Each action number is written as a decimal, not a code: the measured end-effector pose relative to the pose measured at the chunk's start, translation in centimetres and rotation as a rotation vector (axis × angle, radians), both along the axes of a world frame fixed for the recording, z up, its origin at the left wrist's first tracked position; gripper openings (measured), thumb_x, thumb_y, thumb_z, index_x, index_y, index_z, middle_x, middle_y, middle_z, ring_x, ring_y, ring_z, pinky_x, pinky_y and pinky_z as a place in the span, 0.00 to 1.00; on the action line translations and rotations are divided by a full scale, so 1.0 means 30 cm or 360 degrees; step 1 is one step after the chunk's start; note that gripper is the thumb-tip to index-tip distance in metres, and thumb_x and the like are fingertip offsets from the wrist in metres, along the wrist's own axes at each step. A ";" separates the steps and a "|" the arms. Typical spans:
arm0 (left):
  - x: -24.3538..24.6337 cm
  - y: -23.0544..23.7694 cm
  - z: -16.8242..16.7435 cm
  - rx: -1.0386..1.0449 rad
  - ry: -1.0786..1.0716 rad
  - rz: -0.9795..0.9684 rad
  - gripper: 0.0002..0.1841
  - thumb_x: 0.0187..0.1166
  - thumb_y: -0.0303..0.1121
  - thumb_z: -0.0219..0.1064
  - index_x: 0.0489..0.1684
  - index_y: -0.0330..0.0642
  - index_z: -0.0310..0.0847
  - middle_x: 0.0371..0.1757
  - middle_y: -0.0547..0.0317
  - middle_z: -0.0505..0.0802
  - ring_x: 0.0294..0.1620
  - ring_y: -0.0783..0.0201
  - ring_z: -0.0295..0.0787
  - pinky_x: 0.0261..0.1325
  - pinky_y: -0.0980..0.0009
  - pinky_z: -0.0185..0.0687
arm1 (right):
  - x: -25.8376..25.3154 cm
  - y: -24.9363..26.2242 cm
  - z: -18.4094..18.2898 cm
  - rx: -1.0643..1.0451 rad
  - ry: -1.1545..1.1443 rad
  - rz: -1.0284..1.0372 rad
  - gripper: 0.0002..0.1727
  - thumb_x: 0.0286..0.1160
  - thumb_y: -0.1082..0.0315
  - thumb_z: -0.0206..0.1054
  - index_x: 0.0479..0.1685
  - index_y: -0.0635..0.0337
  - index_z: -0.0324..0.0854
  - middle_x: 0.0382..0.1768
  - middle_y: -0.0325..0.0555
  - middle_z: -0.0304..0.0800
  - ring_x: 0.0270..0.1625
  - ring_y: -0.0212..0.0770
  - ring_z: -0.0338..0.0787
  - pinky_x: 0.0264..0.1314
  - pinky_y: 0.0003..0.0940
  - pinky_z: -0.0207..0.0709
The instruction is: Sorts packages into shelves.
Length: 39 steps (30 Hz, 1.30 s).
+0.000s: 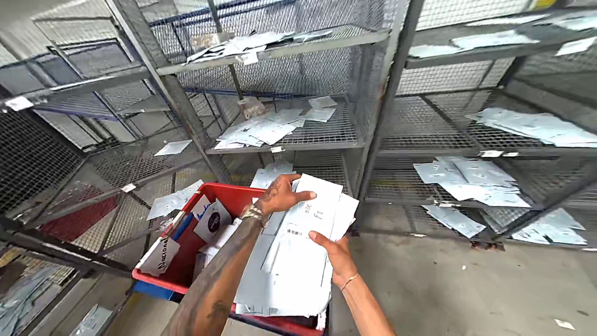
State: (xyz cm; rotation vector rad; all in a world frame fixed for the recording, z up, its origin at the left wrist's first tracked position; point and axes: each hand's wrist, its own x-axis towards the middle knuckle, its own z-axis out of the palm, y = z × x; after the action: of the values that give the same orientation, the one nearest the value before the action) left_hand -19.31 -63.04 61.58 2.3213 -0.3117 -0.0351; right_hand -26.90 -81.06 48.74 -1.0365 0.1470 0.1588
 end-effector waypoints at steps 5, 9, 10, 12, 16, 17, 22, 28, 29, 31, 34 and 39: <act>-0.155 -0.034 0.040 0.0131 -0.0495 0.0291 0.29 0.85 0.51 0.65 0.79 0.45 0.76 0.72 0.50 0.88 0.72 0.52 0.84 0.76 0.45 0.77 | -0.026 -0.068 -0.055 0.0313 0.0194 -0.0226 0.30 0.69 0.72 0.78 0.71 0.70 0.72 0.52 0.62 0.92 0.51 0.52 0.96 0.54 0.49 0.93; -0.448 0.080 -0.203 -0.0358 -0.0832 0.1112 0.23 0.93 0.40 0.46 0.60 0.26 0.81 0.48 0.45 0.94 0.49 0.56 0.94 0.60 0.53 0.90 | -0.055 -0.205 -0.140 0.0343 0.0232 -0.0358 0.24 0.79 0.66 0.70 0.71 0.66 0.75 0.54 0.58 0.92 0.54 0.47 0.94 0.58 0.48 0.91; -0.528 0.117 -0.307 -0.0138 -0.0612 0.1186 0.25 0.93 0.41 0.45 0.59 0.27 0.82 0.45 0.45 0.95 0.46 0.54 0.94 0.58 0.50 0.90 | -0.060 -0.245 -0.159 0.0323 0.0211 -0.0375 0.22 0.82 0.65 0.67 0.72 0.65 0.75 0.55 0.56 0.92 0.55 0.45 0.94 0.59 0.46 0.90; -0.664 0.185 -0.483 0.0435 -0.0007 0.1088 0.29 0.92 0.49 0.45 0.55 0.34 0.88 0.44 0.44 0.96 0.50 0.46 0.95 0.61 0.39 0.85 | -0.067 -0.325 -0.183 0.0276 0.0183 -0.0430 0.21 0.84 0.65 0.65 0.71 0.63 0.75 0.55 0.53 0.92 0.55 0.42 0.93 0.58 0.44 0.90; -0.765 0.234 -0.610 0.1001 0.0095 0.1106 0.36 0.82 0.58 0.39 0.23 0.43 0.91 0.30 0.45 0.95 0.43 0.41 0.96 0.53 0.37 0.83 | -0.102 -0.427 -0.161 0.0219 0.0194 -0.0520 0.20 0.84 0.64 0.63 0.72 0.61 0.74 0.54 0.50 0.92 0.54 0.39 0.94 0.57 0.41 0.91; -0.770 0.243 -0.592 0.0987 0.0160 0.1146 0.35 0.80 0.57 0.41 0.24 0.43 0.91 0.32 0.44 0.96 0.47 0.40 0.95 0.54 0.36 0.82 | -0.115 -0.440 -0.145 0.0208 0.0197 -0.0533 0.20 0.85 0.65 0.63 0.71 0.61 0.74 0.54 0.49 0.92 0.53 0.38 0.94 0.56 0.40 0.91; -0.837 0.368 -0.577 0.0816 0.0142 0.1196 0.30 0.76 0.55 0.51 0.35 0.40 0.94 0.39 0.36 0.95 0.52 0.30 0.91 0.57 0.27 0.77 | -0.173 -0.530 -0.079 0.0202 0.0193 -0.0505 0.19 0.82 0.67 0.65 0.68 0.64 0.75 0.49 0.52 0.93 0.49 0.40 0.95 0.52 0.41 0.93; -0.897 0.599 -0.583 0.0824 0.0305 0.1103 0.27 0.81 0.53 0.58 0.41 0.34 0.91 0.43 0.32 0.94 0.52 0.31 0.90 0.64 0.27 0.73 | -0.252 -0.618 -0.100 0.0267 0.0203 -0.0458 0.27 0.71 0.69 0.73 0.69 0.67 0.71 0.49 0.58 0.92 0.48 0.45 0.96 0.51 0.44 0.93; -0.900 0.619 -0.579 0.0804 0.0348 0.1128 0.28 0.82 0.54 0.59 0.42 0.33 0.91 0.43 0.32 0.94 0.51 0.32 0.91 0.63 0.28 0.74 | -0.262 -0.629 -0.105 0.0258 0.0217 -0.0442 0.28 0.70 0.69 0.74 0.69 0.67 0.71 0.49 0.59 0.92 0.48 0.46 0.96 0.51 0.44 0.93; -0.906 0.621 -0.579 0.0700 0.0369 0.1206 0.32 0.82 0.60 0.58 0.45 0.33 0.91 0.41 0.34 0.94 0.46 0.35 0.92 0.60 0.29 0.77 | -0.273 -0.645 -0.120 0.0246 0.0246 -0.0402 0.30 0.66 0.69 0.77 0.68 0.68 0.72 0.47 0.61 0.93 0.46 0.48 0.97 0.49 0.45 0.94; -0.918 0.496 -0.580 0.0410 0.0127 0.1422 0.33 0.84 0.60 0.58 0.50 0.31 0.90 0.41 0.38 0.95 0.44 0.45 0.94 0.59 0.40 0.83 | -0.267 -0.657 -0.157 0.0207 0.0305 -0.0286 0.34 0.61 0.68 0.80 0.68 0.68 0.71 0.46 0.60 0.94 0.45 0.48 0.97 0.48 0.45 0.94; -0.822 0.093 -0.381 -0.0241 -0.0651 0.1248 0.19 0.88 0.34 0.61 0.55 0.19 0.82 0.46 0.45 0.93 0.47 0.67 0.91 0.56 0.67 0.88 | -0.208 -0.667 -0.282 0.0164 0.0351 0.0016 0.38 0.52 0.61 0.85 0.66 0.63 0.72 0.45 0.51 0.96 0.46 0.42 0.97 0.52 0.42 0.93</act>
State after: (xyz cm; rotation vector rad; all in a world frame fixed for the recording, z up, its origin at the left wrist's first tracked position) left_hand -43.97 -60.25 50.16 2.1351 0.3993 0.8219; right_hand -33.15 -101.08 40.29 -0.9158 0.3302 0.2869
